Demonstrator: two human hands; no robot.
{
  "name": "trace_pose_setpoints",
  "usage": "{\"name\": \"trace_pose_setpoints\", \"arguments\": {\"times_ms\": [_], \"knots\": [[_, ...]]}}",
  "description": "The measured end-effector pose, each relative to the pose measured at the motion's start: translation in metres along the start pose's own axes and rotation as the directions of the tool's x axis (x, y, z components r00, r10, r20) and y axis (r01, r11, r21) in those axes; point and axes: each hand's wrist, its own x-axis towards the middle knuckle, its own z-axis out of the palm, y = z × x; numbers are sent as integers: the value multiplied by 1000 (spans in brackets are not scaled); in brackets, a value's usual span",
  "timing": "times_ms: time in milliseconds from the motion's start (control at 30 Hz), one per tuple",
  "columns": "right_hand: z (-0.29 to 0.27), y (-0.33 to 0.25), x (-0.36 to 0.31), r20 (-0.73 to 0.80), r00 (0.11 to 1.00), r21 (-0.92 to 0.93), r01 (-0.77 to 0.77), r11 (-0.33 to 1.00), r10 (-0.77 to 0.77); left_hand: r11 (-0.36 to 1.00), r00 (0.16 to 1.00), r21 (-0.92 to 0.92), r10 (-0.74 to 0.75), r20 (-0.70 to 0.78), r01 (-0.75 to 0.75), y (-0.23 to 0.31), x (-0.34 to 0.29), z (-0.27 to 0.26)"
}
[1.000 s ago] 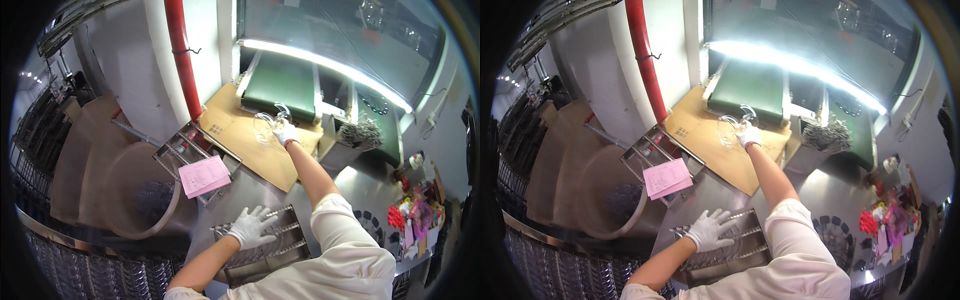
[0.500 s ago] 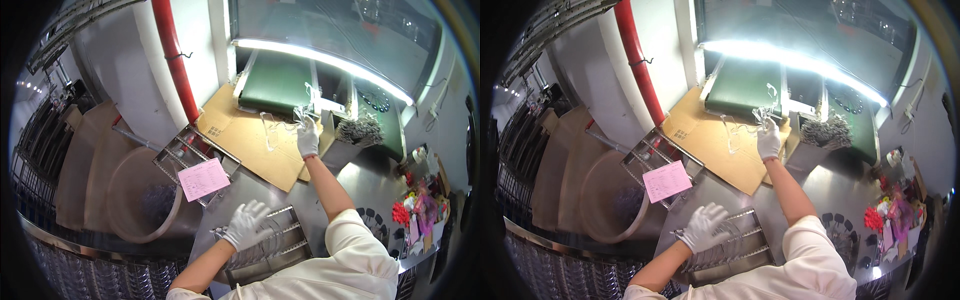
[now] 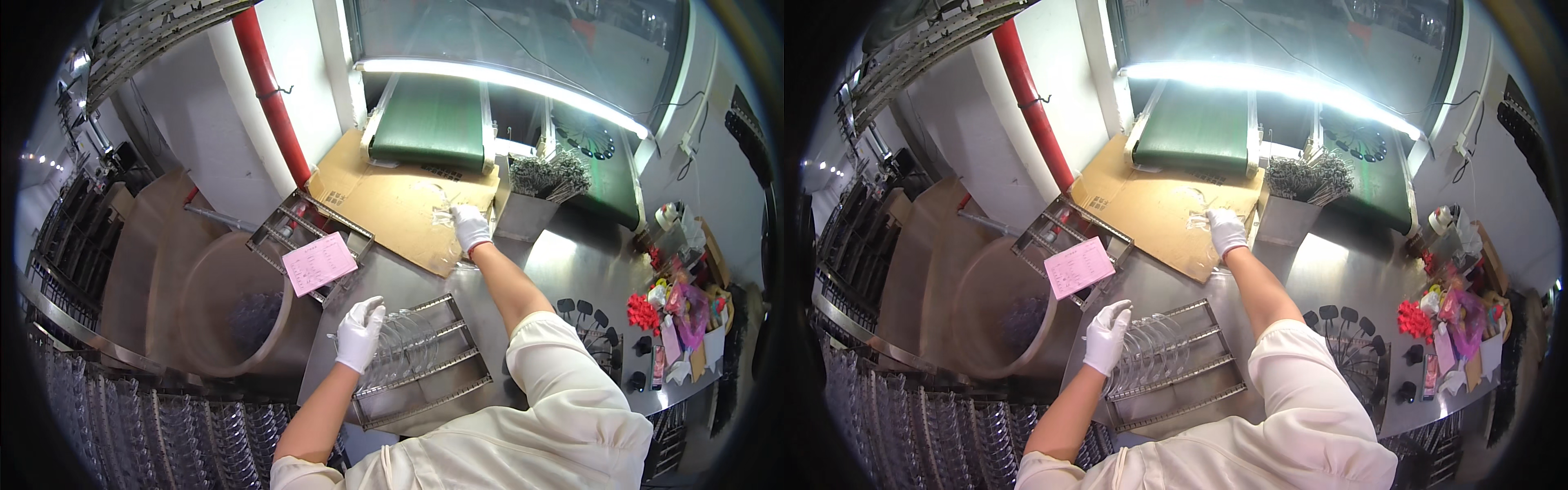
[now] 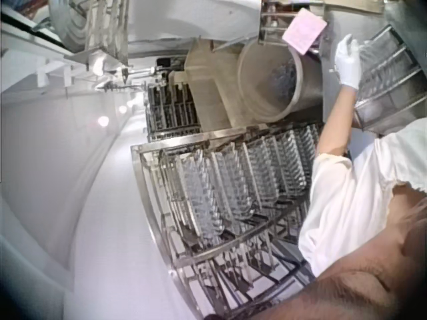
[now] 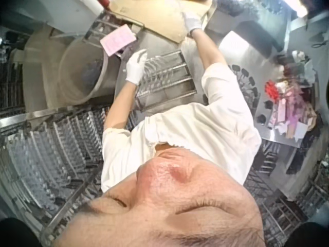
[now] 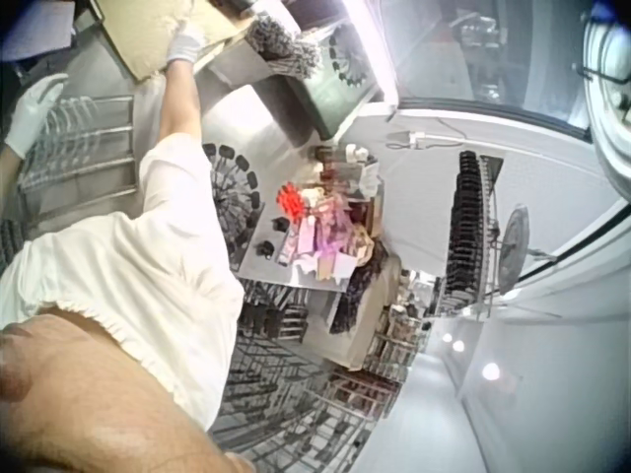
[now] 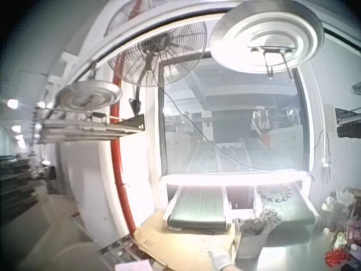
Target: The person assembles small black components onto metal racks by hand, repeatedly picking up parts and placing them into slots. The person also handles clear plastic hangers and adjusts items on the stainless steel workbench.
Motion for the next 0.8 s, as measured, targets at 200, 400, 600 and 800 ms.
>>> {"name": "trace_pose_setpoints", "arguments": {"times_ms": [200, 400, 600, 800], "knots": [[-9, 9, -34, -140, 951, 254, -234, 938, 275, 949, 969, -196, -249, 9, 246, -14, -9, -6], [-9, 9, -48, 72, 819, 545, -510, 665, 569, 880, 989, 452, -144, -42, 147, -17, 54, 62], [-31, -14, -55, 77, 856, 713, -405, 573, 510, 927, 872, 201, -368, 322, 317, -54, 119, 123], [-37, -31, -67, 67, 847, 387, -509, 769, 527, 979, 992, 204, -16, 126, -10, -57, 119, 158]]}}
